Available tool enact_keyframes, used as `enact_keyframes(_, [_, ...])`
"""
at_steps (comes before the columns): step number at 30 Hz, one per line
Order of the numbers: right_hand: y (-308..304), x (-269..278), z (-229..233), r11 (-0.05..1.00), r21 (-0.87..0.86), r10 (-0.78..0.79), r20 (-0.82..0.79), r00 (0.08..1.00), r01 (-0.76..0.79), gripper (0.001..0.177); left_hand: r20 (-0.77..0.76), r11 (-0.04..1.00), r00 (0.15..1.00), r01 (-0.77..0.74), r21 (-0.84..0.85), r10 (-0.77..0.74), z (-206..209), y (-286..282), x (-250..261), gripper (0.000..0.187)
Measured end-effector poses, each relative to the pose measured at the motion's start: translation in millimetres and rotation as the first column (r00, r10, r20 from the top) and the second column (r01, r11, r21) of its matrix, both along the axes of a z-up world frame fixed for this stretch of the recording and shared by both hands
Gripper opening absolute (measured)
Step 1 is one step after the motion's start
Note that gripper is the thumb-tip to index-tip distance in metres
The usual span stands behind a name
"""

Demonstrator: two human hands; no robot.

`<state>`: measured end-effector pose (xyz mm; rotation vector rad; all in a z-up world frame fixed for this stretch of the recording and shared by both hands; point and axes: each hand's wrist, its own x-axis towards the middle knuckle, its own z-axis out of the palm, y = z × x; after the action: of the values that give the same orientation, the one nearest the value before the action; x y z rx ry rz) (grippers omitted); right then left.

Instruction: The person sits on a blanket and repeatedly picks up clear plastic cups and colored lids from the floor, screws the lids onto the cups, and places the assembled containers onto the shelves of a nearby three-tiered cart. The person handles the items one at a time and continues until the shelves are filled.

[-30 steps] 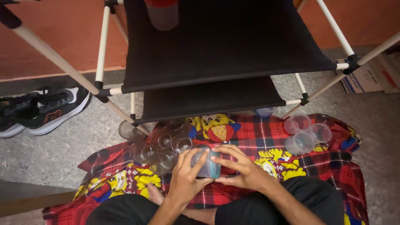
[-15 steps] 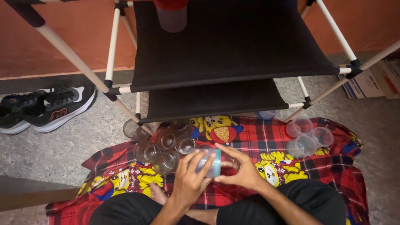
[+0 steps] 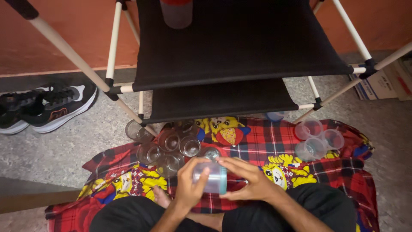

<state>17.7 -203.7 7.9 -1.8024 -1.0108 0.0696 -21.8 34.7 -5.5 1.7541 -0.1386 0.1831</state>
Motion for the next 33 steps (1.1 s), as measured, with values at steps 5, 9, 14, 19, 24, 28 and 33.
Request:
enact_keyframes(5, [5.9,-15.7,-47.4,0.941,0.314,0.118,-0.648,0.752,0.123,0.067,0.464,0.973,0.877,0.016,0.23,-0.124,19.5,-0.4,-5.6,0.042])
enact_keyframes(9, [4.0,-17.4,-79.2,0.945,0.181,0.121,-0.967,0.225,0.272,0.068,0.644,0.88,0.7,-0.045,0.473,-0.31,28.3,-0.4,-4.5,0.051])
enact_keyframes(14, [-1.2,-2.1,-79.9,0.99,-0.004,0.006,-0.998,-0.065,0.143,0.077,0.81,0.865,0.402,-0.079,0.495,-0.427,27.5,-13.4,0.0,0.042])
enact_keyframes(19, [8.1,9.5,-51.4,0.913,-0.016,-0.282,-0.746,0.603,0.408,0.1,0.698,0.935,0.649,0.063,0.349,-0.304,24.3,-21.2,3.0,0.047])
enact_keyframes(24, [-11.7,3.0,-15.0,0.979,-0.053,-0.19,0.134,0.973,0.198,0.105,0.088,0.986,0.992,0.099,-0.133,-0.088,18.1,-10.9,5.4,0.045])
enact_keyframes(28, [-4.6,-1.8,-28.2,0.928,-0.259,-0.234,0.155,0.96,0.268,0.101,-0.092,0.994,0.996,0.008,-0.106,-0.018,7.9,-14.4,1.9,0.037])
enact_keyframes(33, [7.6,-7.5,-64.0,0.963,-0.073,-0.266,-0.071,0.961,0.261,0.094,0.086,0.995,0.992,-0.097,0.038,0.093,-4.7,-19.5,-9.1,0.033])
